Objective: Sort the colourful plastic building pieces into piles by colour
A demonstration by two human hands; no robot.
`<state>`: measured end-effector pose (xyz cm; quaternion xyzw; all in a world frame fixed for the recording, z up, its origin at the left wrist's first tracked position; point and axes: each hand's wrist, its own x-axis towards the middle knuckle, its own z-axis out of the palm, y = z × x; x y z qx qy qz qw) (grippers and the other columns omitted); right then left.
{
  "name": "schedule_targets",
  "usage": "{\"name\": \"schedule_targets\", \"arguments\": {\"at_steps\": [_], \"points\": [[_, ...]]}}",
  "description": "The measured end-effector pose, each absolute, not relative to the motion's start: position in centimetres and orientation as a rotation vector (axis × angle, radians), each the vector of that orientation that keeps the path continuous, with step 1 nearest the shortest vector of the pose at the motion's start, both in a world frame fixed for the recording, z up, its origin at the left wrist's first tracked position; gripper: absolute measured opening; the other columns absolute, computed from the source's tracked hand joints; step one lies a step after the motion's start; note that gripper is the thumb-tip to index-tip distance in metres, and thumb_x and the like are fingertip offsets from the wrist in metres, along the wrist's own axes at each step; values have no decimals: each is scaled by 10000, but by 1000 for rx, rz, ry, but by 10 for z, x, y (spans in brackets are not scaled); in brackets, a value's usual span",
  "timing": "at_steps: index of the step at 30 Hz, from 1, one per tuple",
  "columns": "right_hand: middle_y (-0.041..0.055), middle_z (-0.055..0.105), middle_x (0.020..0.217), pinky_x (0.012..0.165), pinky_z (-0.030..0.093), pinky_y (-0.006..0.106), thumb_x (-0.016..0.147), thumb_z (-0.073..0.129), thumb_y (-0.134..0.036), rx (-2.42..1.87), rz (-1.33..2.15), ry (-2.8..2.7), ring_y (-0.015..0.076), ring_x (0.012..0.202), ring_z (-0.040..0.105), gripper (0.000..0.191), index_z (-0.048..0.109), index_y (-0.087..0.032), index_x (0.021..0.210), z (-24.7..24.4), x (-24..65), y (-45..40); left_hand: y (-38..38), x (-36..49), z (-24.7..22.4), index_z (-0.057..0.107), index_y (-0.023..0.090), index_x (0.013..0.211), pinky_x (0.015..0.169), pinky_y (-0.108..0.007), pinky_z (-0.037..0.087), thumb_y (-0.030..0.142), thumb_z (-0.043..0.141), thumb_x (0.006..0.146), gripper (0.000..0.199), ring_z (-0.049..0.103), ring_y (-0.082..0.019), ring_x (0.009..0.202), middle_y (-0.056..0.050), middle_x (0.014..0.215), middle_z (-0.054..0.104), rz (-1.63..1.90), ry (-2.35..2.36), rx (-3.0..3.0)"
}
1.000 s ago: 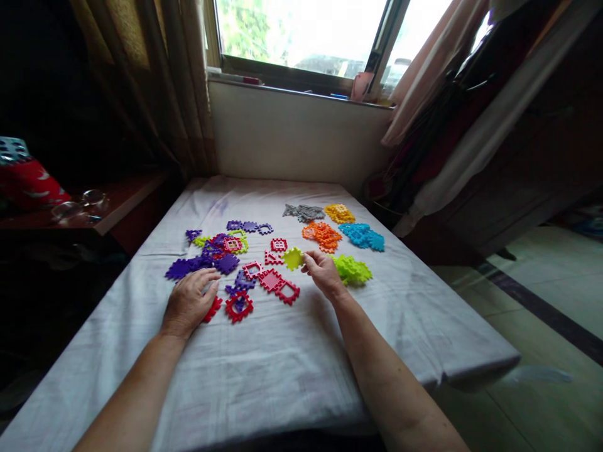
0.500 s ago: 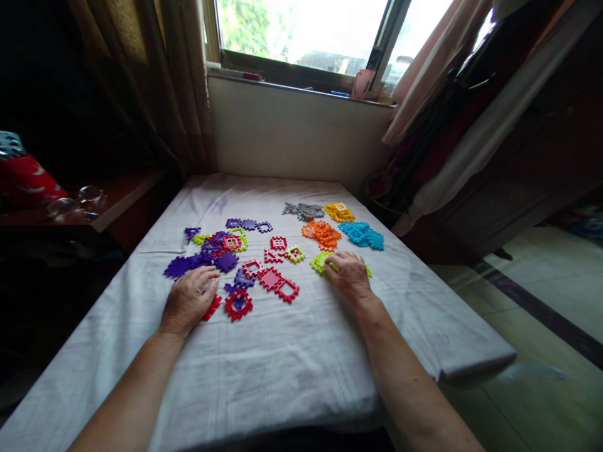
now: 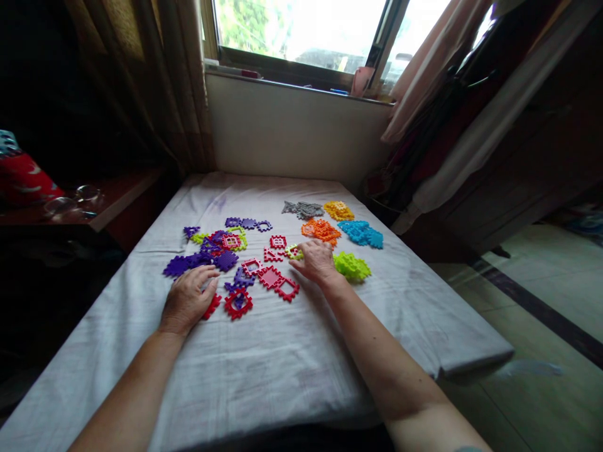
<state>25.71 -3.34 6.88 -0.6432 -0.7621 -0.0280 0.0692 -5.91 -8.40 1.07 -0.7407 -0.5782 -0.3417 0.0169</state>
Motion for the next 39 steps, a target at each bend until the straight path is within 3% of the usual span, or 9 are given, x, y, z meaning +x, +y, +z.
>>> {"name": "schedule_targets", "arguments": {"at_steps": [10,15,24,29,35,39], "points": [[114,655,1242,969,351,394,870,617,-413,-2006,-16,-2060,287,1182,514,392,650,-228,1214,61,263,-44,-83,-58,11,728,230,925,974,-438,525,391,477,873,303,683,-262,1050,-76,1097,753,-1065,-1794,-2300],[119,656,1203,954,353,427,834,655,-401,-2135,-143,-1895,310,1151,505,364,670,-237,1158,69,303,-63,-84,-57,11,729,224,916,982,-449,521,388,472,872,309,683,-271,1052,-82,1094,752,-1079,-1800,-2291],[124,645,1209,965,347,446,848,649,-384,-2154,-222,-1946,305,1171,490,337,665,-225,1145,66,317,-74,-85,-58,13,730,222,927,1002,-451,514,383,471,871,310,677,-272,1075,-84,1109,748,-1041,-1804,-2313],[114,651,1217,1006,347,426,887,604,-336,-1959,-178,-2072,291,1193,492,274,683,-228,1126,70,288,-58,-84,-59,13,727,216,937,1007,-455,514,368,484,854,298,675,-274,1081,-87,1121,746,-1027,-1802,-2330],[166,448,1514,1097,317,430,947,530,-392,-1870,44,-2075,302,1363,403,509,523,-206,1421,47,213,-21,-85,-58,11,723,235,923,1004,-433,514,380,485,871,284,675,-255,1070,-67,1114,747,-1055,-1805,-2291],[176,430,1524,1092,317,448,978,451,-476,-2009,169,-2022,312,1378,402,525,506,-225,1435,38,180,-9,-85,-58,9,722,234,934,988,-443,518,365,484,884,276,677,-258,1060,-74,1105,747,-1089,-1775,-2286]]}}
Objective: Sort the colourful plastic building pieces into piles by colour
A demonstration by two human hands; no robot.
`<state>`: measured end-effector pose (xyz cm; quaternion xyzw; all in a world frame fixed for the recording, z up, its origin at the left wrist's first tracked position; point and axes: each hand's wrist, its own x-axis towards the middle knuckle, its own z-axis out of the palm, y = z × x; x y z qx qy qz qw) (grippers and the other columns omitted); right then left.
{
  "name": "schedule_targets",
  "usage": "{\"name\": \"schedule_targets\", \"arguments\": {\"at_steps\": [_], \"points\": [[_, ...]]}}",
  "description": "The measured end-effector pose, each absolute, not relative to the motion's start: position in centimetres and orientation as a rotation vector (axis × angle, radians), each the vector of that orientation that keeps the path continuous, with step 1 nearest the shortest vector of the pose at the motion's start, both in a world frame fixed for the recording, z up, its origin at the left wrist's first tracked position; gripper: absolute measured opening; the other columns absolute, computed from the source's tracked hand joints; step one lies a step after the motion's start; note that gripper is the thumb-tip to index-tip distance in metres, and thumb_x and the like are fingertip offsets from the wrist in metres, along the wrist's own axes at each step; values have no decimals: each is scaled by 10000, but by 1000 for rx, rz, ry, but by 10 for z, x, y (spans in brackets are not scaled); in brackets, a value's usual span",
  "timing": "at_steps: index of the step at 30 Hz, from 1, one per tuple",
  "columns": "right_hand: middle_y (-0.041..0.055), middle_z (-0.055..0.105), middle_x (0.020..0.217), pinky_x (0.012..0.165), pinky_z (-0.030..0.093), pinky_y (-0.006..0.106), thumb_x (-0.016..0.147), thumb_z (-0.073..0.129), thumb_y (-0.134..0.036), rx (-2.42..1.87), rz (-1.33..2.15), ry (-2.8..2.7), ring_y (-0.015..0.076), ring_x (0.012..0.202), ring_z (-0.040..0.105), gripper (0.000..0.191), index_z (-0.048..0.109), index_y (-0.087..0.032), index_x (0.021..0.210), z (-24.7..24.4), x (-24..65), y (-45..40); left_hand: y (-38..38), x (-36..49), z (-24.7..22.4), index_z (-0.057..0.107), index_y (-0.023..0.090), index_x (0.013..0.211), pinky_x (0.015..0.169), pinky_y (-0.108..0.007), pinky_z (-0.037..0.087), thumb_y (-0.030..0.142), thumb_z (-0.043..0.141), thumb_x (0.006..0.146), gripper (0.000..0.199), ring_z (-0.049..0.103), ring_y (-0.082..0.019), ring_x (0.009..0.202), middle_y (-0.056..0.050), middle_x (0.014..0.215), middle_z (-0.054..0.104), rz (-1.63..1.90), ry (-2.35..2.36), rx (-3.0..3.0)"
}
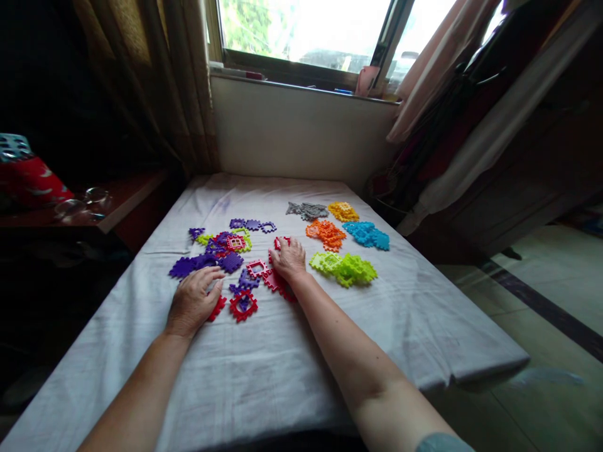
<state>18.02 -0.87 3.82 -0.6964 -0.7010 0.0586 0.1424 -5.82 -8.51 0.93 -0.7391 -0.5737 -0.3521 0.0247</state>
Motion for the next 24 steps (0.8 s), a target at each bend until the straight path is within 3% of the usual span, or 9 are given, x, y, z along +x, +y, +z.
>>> {"name": "schedule_targets", "arguments": {"at_steps": [5,10,17,24], "points": [[145,525,1436,1066,344,422,989,428,-443,-1913,199,-2069,271,1301,477,462,538,-235,1386,35,155,-11,-86,-54,11,724,240,932,997,-444,510,377,494,898,270,670,-256,1075,-70,1108,745,-1135,-1761,-2277],[73,522,1457,1075,343,370,987,426,-415,-1746,220,-2099,227,1308,469,407,587,-283,1337,41,139,-4,-88,-49,14,721,231,951,1018,-450,494,376,498,918,268,665,-252,1087,-72,1097,744,-1171,-1733,-2295],[132,388,1563,1150,241,534,795,673,-529,-1782,304,-2398,348,1487,231,557,641,-248,1275,61,132,33,-89,-48,16,722,230,950,1007,-430,502,368,503,928,260,668,-238,1079,-64,1089,747,-1202,-1724,-2279],[137,424,1544,1177,204,532,781,714,-519,-1653,238,-2408,330,1498,231,529,648,-211,1206,60,137,36,-90,-47,15,720,236,953,1014,-431,495,356,499,927,253,662,-234,1090,-62,1097,743,-1199,-1774,-2287]]}}
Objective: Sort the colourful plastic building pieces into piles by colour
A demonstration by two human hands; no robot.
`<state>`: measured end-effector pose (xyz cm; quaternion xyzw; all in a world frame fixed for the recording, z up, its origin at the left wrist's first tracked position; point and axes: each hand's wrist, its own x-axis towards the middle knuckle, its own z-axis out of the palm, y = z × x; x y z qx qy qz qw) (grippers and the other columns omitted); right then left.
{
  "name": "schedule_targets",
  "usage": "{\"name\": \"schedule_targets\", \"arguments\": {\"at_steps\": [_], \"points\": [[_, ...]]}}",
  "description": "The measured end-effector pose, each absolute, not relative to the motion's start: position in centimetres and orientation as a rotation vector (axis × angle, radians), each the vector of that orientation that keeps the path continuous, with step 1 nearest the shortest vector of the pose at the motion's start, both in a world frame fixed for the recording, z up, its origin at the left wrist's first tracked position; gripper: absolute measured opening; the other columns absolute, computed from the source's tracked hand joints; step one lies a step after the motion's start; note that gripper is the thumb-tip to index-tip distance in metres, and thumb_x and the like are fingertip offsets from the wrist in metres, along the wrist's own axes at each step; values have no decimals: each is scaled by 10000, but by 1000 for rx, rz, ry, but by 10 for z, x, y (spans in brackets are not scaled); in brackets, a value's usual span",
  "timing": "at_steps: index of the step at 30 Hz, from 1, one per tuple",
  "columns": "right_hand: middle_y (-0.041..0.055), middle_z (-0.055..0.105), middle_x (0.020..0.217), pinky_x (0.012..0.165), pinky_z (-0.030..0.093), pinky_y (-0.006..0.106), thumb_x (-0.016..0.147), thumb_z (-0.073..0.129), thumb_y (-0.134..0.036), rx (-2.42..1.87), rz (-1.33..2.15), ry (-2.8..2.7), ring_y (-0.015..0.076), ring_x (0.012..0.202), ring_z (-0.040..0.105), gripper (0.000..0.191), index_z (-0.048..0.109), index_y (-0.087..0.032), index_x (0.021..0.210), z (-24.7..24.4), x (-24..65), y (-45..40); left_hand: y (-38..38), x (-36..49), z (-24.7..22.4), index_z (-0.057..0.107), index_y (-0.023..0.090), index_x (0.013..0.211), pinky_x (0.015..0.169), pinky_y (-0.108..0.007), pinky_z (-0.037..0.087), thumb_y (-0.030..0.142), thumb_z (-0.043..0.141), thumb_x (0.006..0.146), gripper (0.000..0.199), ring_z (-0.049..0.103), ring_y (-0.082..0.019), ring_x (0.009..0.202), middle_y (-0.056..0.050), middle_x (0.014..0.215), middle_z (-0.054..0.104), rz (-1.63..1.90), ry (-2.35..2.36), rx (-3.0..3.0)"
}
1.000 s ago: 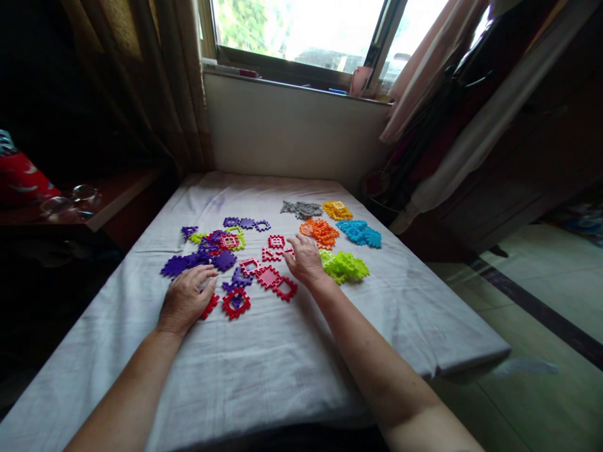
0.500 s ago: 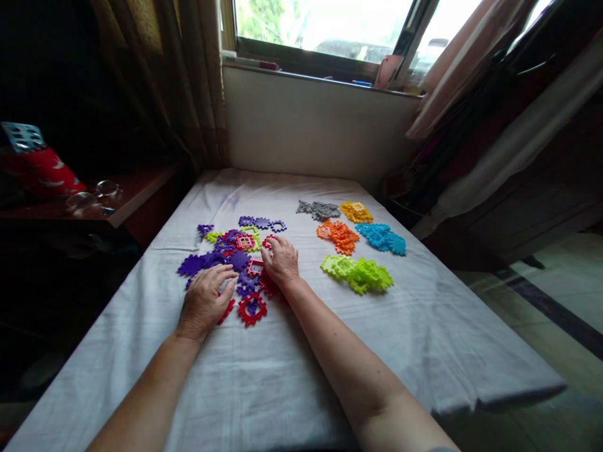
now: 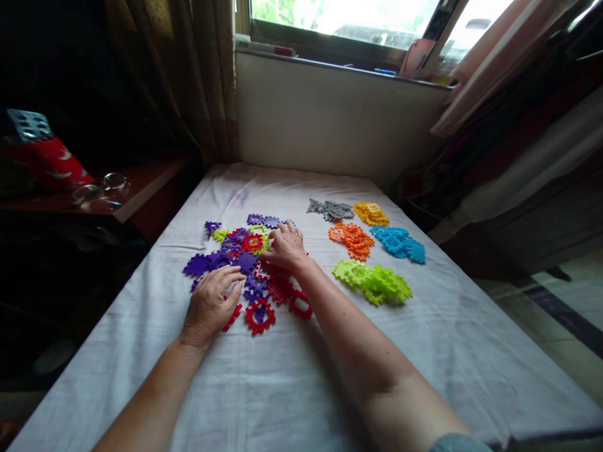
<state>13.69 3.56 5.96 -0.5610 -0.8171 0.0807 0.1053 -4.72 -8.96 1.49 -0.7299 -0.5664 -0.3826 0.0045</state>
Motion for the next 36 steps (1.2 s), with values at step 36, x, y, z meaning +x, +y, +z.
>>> {"name": "schedule_targets", "arguments": {"at_steps": [36], "points": [[48,670,1285,964,413,364,914,535,-259,-1603,56,-2516,242,1159,561,326,688,-269,1202,82,168,39,-88,-51,9,721,245,952,999,-424,512,401,494,928,277,675,-231,1060,-54,1100,746,-1206,-1770,-2310]]}}
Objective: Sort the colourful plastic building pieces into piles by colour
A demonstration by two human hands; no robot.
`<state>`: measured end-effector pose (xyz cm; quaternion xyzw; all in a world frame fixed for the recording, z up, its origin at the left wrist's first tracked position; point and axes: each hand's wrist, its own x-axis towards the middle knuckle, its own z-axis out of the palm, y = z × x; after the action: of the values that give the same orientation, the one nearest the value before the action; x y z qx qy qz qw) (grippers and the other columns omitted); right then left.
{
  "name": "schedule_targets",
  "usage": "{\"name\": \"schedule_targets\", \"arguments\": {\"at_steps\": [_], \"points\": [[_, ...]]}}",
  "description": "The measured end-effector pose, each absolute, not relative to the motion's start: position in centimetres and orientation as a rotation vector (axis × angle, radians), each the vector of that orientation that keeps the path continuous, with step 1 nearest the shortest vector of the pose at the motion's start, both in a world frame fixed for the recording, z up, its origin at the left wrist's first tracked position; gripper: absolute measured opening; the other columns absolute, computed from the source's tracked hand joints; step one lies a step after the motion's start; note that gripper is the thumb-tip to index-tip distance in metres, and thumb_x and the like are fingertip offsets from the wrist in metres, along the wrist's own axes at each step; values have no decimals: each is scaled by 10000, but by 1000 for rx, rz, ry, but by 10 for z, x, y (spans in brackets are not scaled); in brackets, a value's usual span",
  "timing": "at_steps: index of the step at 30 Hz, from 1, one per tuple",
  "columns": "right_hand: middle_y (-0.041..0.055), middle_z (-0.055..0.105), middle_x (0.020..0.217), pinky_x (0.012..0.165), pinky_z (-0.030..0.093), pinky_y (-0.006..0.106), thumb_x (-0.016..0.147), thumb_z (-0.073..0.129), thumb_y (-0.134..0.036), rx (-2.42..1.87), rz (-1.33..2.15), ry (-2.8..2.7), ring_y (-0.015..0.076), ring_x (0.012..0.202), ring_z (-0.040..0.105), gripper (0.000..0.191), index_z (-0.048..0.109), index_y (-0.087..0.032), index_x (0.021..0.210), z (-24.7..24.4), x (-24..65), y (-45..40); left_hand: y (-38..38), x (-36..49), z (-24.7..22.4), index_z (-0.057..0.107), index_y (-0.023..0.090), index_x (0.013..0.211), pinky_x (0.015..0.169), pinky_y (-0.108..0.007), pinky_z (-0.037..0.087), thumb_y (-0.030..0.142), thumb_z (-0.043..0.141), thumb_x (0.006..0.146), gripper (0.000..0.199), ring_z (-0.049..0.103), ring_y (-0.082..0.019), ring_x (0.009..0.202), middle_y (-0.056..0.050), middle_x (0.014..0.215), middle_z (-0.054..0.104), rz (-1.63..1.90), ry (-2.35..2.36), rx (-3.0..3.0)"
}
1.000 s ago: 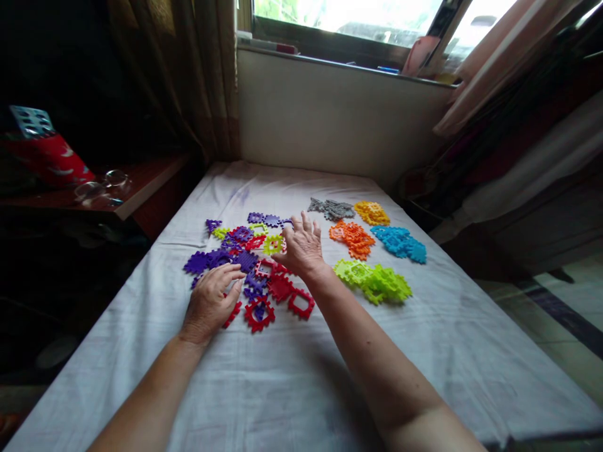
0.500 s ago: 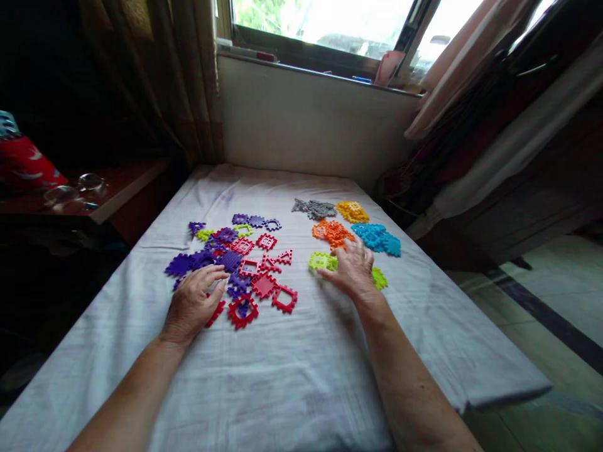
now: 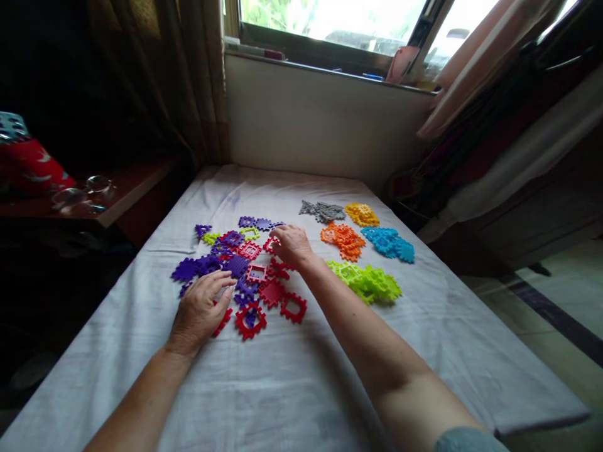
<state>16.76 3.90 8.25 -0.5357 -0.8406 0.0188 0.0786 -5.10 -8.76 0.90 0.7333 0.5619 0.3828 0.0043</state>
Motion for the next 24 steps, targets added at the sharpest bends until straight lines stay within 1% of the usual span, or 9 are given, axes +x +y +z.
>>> {"name": "schedule_targets", "arguments": {"at_steps": [3,6,11,13,15,18,21,24], "points": [[52,660,1290,951,417,377,908,537,-231,-1570,18,-2592,250,1168,550,340,697,-292,1203,75,135,60,-88,-51,8,718,247,970,1012,-424,502,392,496,934,268,667,-229,1086,-54,1106,743,1187,1762,2290],[79,651,1281,945,417,397,931,502,-229,-1549,-24,-2653,262,1165,541,318,727,-288,1148,69,117,73,-90,-50,7,718,250,984,1011,-434,500,377,489,942,265,664,-230,1093,-54,1114,740,1185,1758,2292],[121,656,1246,943,421,394,954,453,-194,-1546,-31,-2675,259,1145,543,310,735,-207,1081,67,115,73,-91,-49,8,714,253,1001,1026,-445,493,348,487,944,252,660,-226,1100,-50,1129,735,1183,1769,2283],[114,653,1267,948,421,387,957,461,-202,-1536,-32,-2611,256,1153,543,294,725,-198,1086,70,125,65,-91,-49,9,715,252,995,1021,-444,497,347,491,941,249,662,-227,1096,-51,1132,734,1176,1766,2289],[101,645,1293,948,427,380,961,486,-246,-1526,-16,-2535,254,1156,546,267,723,-208,1078,73,142,53,-91,-49,10,717,249,987,1014,-441,502,351,494,939,250,664,-229,1095,-53,1130,735,1170,1755,2297],[87,639,1315,955,431,378,945,540,-294,-1527,30,-2449,246,1167,551,220,733,-231,1031,77,180,29,-90,-50,10,724,244,975,1001,-437,510,374,492,937,269,671,-232,1081,-59,1110,742,1182,1751,2297],[90,629,1340,982,418,410,912,592,-287,-1584,31,-2397,261,1223,532,171,744,-236,971,79,224,3,-89,-50,12,734,243,963,997,-438,517,409,501,924,289,681,-237,1058,-61,1099,747,1200,1756,2272],[103,632,1341,997,399,448,886,613,-265,-1673,-46,-2326,286,1258,510,143,747,-228,919,81,264,-19,-89,-51,17,740,243,934,1005,-417,523,438,518,900,298,686,-234,1049,-56,1099,748,1224,1734,2187]]}}
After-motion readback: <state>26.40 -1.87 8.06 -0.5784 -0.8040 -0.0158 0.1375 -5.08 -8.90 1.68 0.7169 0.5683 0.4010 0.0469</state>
